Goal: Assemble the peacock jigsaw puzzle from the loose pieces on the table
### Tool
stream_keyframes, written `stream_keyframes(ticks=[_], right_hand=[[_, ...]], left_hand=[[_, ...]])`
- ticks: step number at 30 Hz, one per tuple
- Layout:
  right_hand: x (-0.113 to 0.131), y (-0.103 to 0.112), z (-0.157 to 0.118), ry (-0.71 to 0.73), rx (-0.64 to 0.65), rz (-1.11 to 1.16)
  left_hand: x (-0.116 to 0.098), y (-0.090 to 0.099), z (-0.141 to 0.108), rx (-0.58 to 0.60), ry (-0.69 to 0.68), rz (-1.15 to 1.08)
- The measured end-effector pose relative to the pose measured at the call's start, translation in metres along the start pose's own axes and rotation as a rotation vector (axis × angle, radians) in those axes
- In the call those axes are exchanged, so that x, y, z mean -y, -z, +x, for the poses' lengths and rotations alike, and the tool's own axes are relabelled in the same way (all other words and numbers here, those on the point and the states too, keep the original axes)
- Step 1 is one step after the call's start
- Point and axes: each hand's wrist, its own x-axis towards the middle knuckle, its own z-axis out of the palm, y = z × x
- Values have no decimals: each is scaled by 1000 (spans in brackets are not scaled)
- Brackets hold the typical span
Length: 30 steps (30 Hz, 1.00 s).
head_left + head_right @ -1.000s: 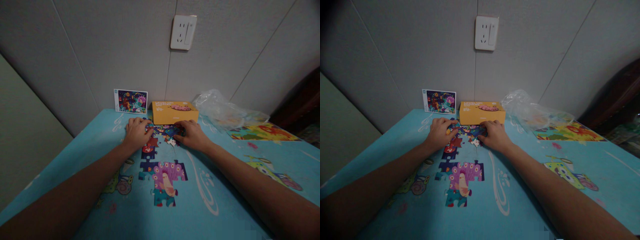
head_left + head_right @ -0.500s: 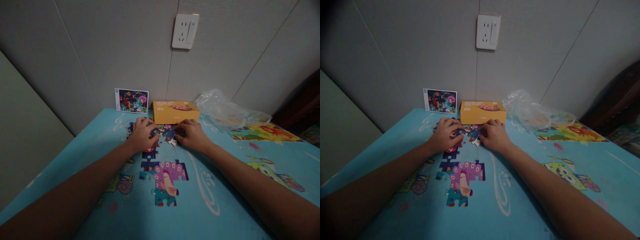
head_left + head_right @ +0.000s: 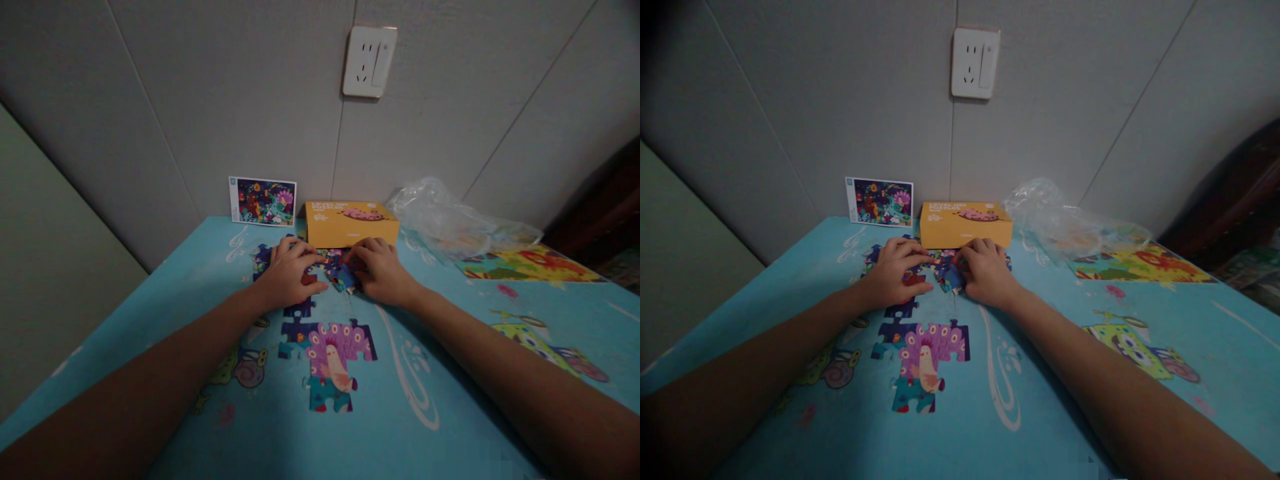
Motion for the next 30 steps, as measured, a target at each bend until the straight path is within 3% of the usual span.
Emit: stream_keyframes(ticks=[8,20,30], right_hand=[[9,8,-1,212,-68,0],[8,7,0,282,-127,-5],[10,10,-1,308,-89,63]], left_hand=[[-1,1,0,-7,-137,-67],[-4,5,1,-90,-215,-104],[-6,6,1,-113,-179,-113]])
